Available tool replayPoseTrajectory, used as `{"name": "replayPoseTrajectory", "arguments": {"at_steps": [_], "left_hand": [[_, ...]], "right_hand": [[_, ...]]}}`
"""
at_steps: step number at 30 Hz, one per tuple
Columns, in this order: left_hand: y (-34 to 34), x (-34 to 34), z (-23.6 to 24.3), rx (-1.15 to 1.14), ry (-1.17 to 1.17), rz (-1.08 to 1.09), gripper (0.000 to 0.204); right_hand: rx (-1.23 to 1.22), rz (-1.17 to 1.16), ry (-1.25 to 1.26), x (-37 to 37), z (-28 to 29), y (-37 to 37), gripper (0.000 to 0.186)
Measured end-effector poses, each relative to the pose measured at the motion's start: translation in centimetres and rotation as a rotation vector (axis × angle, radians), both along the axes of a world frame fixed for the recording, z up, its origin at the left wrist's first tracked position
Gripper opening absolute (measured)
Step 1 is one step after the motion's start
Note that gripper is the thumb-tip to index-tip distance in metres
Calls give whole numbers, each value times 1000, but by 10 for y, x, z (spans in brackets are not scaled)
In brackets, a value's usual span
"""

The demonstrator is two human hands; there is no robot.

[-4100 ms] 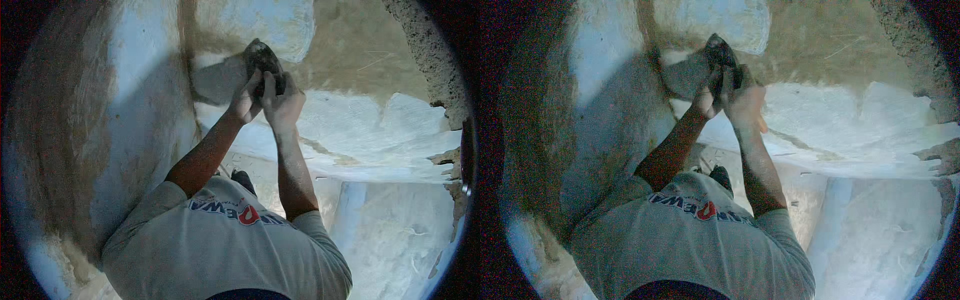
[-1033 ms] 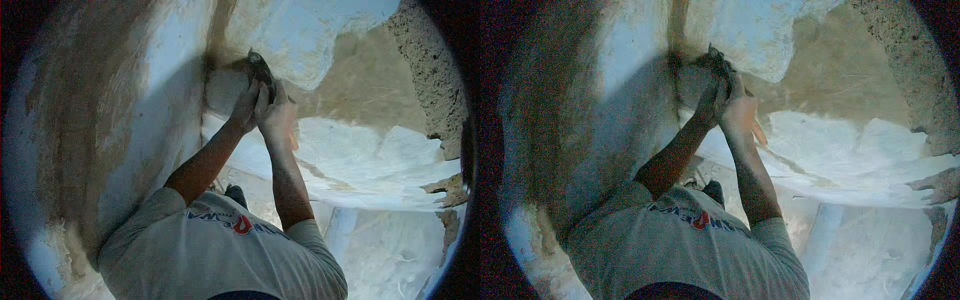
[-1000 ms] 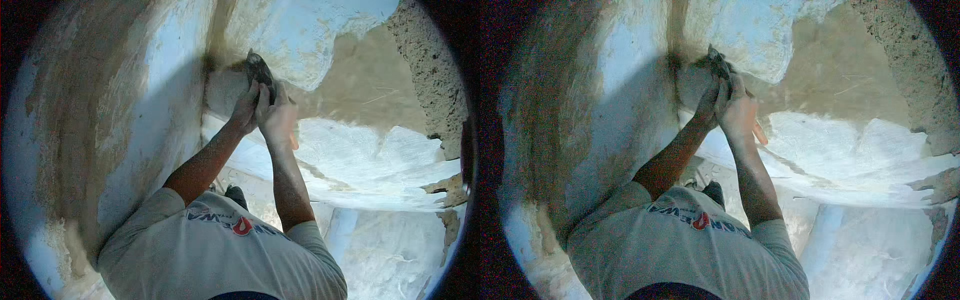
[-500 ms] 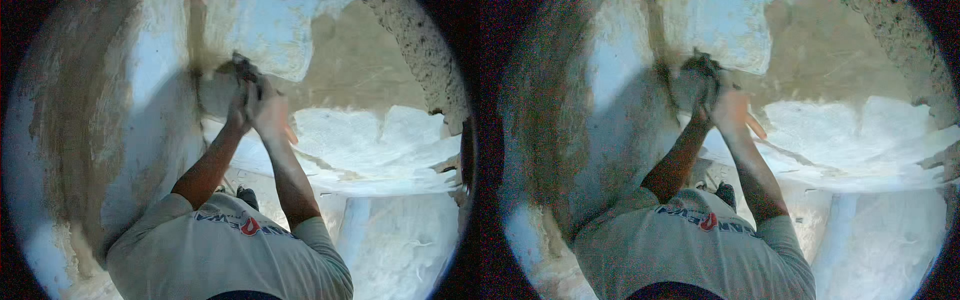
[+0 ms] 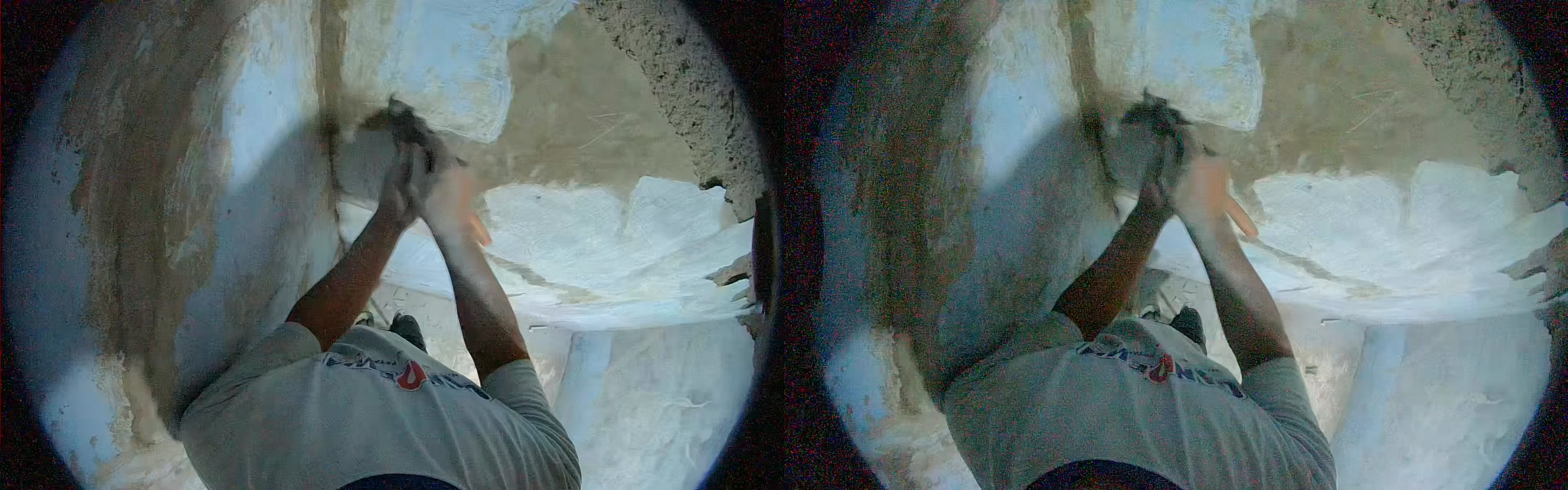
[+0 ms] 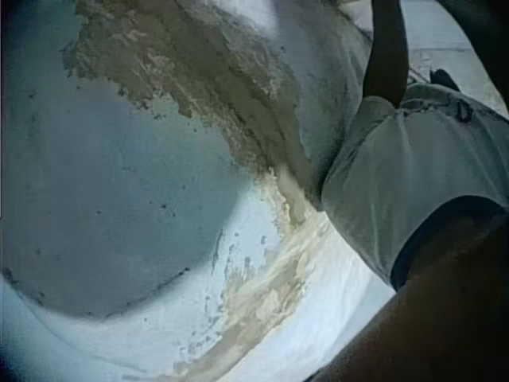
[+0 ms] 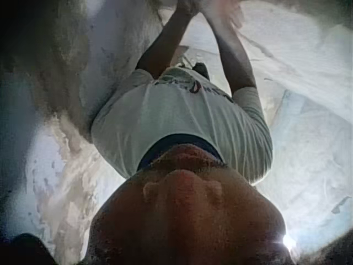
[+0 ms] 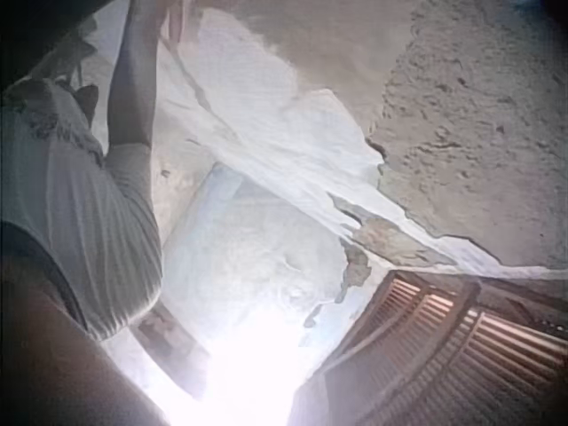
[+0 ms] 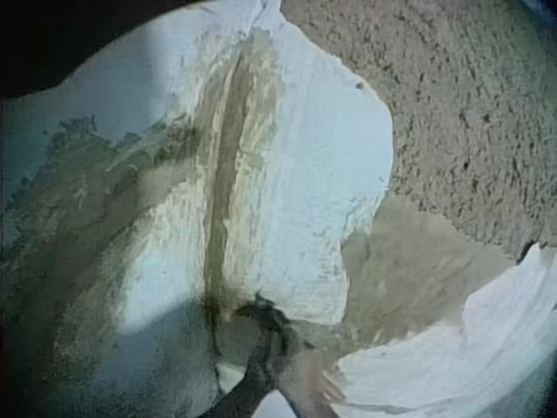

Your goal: The person applies plaster to a corner of a wall using a trowel, then smooths it with a smoothing tool.

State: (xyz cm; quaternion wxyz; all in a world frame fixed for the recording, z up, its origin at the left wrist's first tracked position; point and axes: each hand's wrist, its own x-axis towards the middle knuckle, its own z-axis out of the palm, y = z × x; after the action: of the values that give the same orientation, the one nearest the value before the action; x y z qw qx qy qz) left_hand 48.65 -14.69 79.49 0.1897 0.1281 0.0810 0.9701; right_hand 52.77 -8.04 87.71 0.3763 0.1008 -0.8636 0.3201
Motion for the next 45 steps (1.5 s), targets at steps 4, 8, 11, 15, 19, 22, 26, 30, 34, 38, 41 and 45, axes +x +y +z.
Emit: {"name": "replayPoseTrajectory", "arguments": {"at_steps": [4,8,11,15,19,22,26,30,34,38,41,45], "left_hand": [[-8,-5,-10,36,197,0,39],[4,-18,-15,28,69,-87,39],[-2,-18,-4,180,84,-159,41],[-4,-14,-10,-1,31,-25,39],[1,-14,-6,111,87,-20,42],[-8,-15,-3,77,277,33,44],[-15,-6,1,-225,4,68,45],[-16,-16,-15,-107,63,-4,38],[-12,-9,-7,-119,42,51,40],[-33,-18,-3,-556,334,375,41],[-19,-7,-8,-526,300,460,41],[-30,-22,-10,-449,213,384,38]], "right_hand": [[155,-61,-205,-1,-5,2,49],[-15,-80,-79,6,0,-5,27],[64,-24,-89,-2,1,8,26],[15,-11,-45,2,4,0,25],[-61,13,-126,3,13,-4,23],[156,-97,-148,-18,-23,2,24],[-9,34,-14,0,8,-13,18],[59,-121,1,6,4,-18,18],[-120,-21,-30,8,5,-17,18],[36,-96,34,-10,-9,-29,19],[-76,-74,-23,-2,-8,-26,18],[-29,-105,10,-22,-19,-30,20]]}}
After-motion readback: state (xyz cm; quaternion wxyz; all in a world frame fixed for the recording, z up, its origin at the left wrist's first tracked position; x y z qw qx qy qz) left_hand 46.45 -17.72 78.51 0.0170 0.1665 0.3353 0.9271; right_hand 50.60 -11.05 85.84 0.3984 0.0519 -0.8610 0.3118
